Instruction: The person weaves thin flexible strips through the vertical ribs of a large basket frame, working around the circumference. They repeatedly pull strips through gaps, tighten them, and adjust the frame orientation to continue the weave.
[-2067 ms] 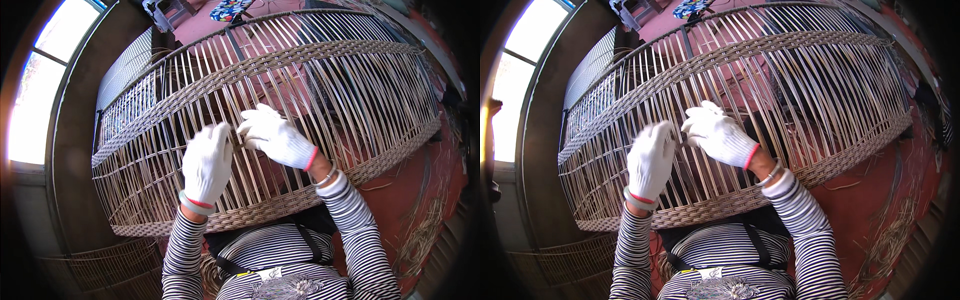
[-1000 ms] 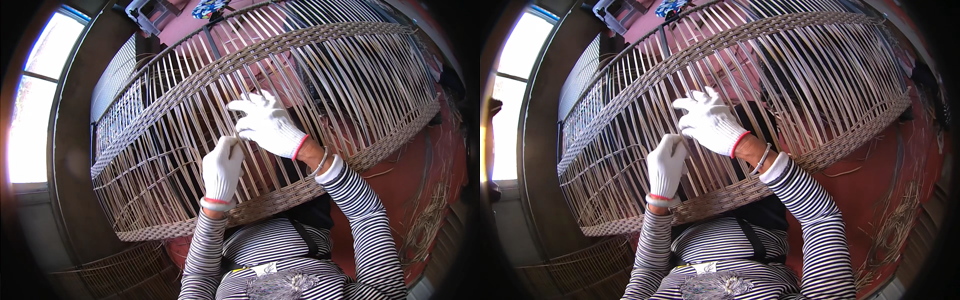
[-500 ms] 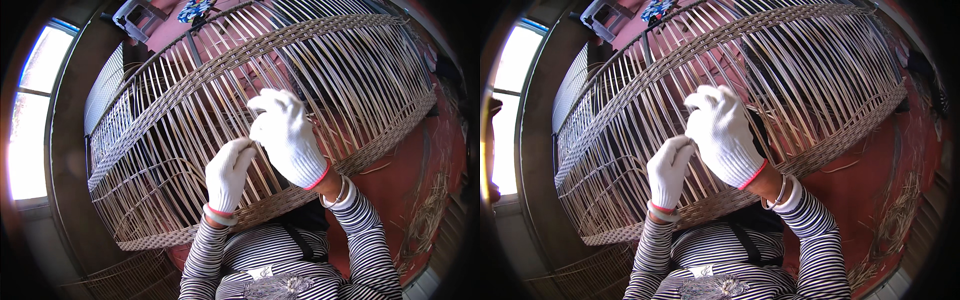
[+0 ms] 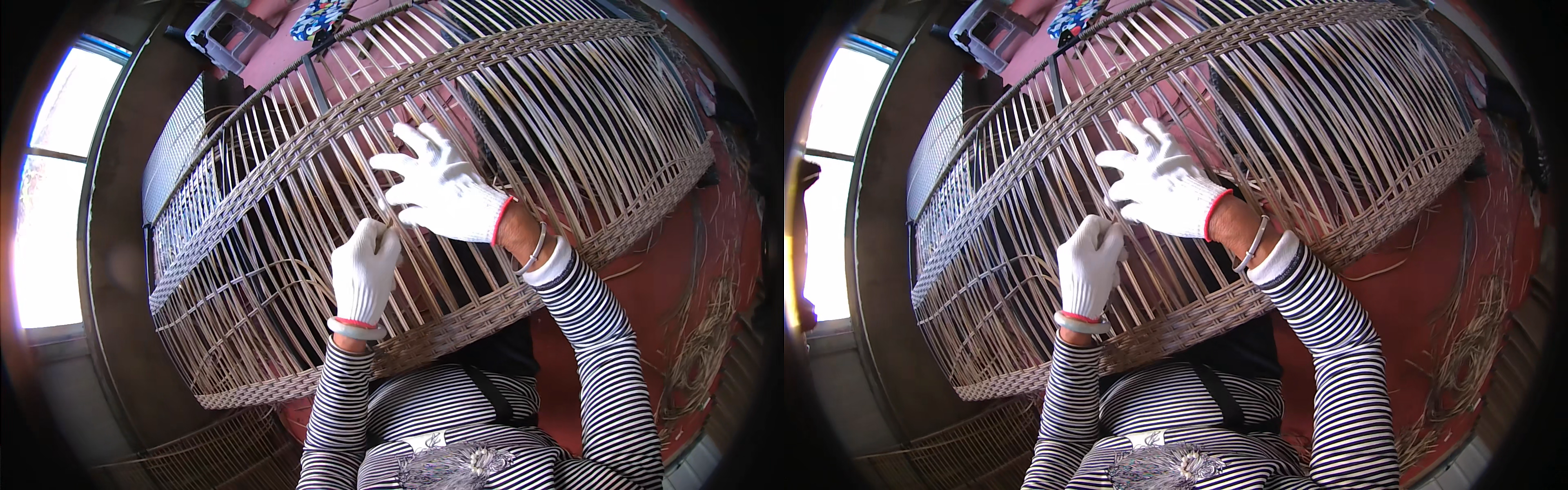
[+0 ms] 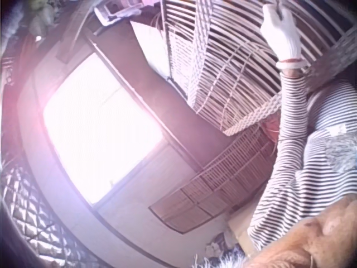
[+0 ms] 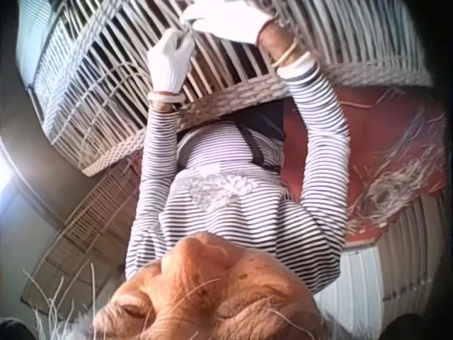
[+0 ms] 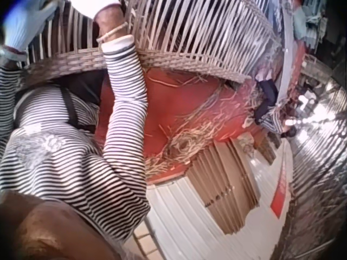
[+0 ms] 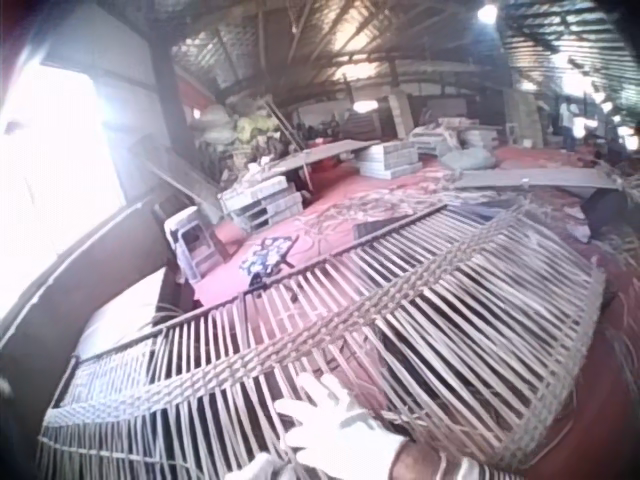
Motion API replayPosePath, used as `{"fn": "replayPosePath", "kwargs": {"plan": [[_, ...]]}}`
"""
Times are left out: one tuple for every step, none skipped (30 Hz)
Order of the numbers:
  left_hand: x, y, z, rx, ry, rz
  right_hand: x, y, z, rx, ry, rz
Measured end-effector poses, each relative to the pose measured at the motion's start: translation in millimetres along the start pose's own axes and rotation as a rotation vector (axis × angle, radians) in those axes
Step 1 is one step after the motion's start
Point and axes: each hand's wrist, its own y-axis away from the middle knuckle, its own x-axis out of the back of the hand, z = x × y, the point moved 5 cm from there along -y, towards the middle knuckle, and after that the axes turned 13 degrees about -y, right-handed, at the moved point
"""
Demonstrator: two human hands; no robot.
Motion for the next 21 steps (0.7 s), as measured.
{"fn": "replayPosePath", "kwargs": {"plan": [[1.1,1.8,4.6,-0.063,-0.074,-0.004,3.4,-1.6,-0.4,-0.013,-0.048,-0.045],[6.9,5.8,13.7,-0.193,-0.111,0.070,13.0,-2.3,-1.7,0.013,-0.087,-0.017],[11.2,8.0,16.8,-0.184,-0.141,0.103,21.1,-2.8,-5.6,0.054,-0.141,-0.005],[13.1,9.4,17.2,-0.113,-0.169,0.078,31.9,-0.7,-7.7,0.025,-0.144,0.057],[21.9,11.4,30.4,-0.261,-0.379,0.249,49.9,2.6,-5.7,0.059,-0.096,0.130],[27.6,11.9,34.9,-0.235,-0.405,0.335,65.5,7.6,-1.1,0.044,-0.055,0.139],[26.4,9.6,41.2,-0.277,-0.396,0.304,81.8,12.2,1.0,0.054,0.067,0.226],[24.9,6.3,44.6,-0.266,-0.365,0.267,87.7,16.8,4.6,0.027,0.084,0.155],[14.8,0.4,51.8,-0.345,-0.331,0.165,87.8,20.3,7.9,-0.027,-0.056,0.108],[4.9,-4.9,57.8,-0.397,-0.283,0.082,88.6,25.7,13.8,-0.099,-0.186,0.087],[-5.1,-8.0,57.2,-0.338,-0.168,-0.052,83.6,29.4,15.1,-0.117,-0.178,0.063],[-13.8,-12.7,55.4,-0.238,0.008,-0.098,77.2,32.0,14.0,-0.070,-0.166,0.060],[-19.2,-14.7,53.2,-0.169,-0.012,-0.114,75.6,36.0,12.1,0.017,-0.113,0.135],[-26.5,-16.3,48.6,-0.057,-0.031,-0.162,66.7,37.5,18.2,-0.067,-0.111,0.137],[-26.4,-18.3,48.4,-0.038,-0.040,-0.095,61.4,37.4,21.8,-0.047,-0.094,0.163],[-25.7,-19.8,47.0,-0.001,0.040,-0.044,57.7,36.6,24.2,-0.013,-0.087,0.227],[-26.5,-21.6,43.0,0.088,0.107,-0.028,47.1,33.6,26.1,-0.034,-0.007,0.196],[-25.4,-22.0,36.3,0.217,0.148,-0.019,41.7,32.0,28.8,-0.042,0.066,0.197],[-26.3,-23.9,33.2,0.287,0.311,0.006,27.4,23.1,31.5,-0.156,0.152,0.199],[-28.5,-25.8,31.2,0.333,0.406,-0.044,20.4,20.7,29.8,-0.087,0.284,0.131],[-28.2,-28.8,32.4,0.293,0.219,-0.081,17.1,16.7,29.3,-0.035,0.256,0.163]]}}
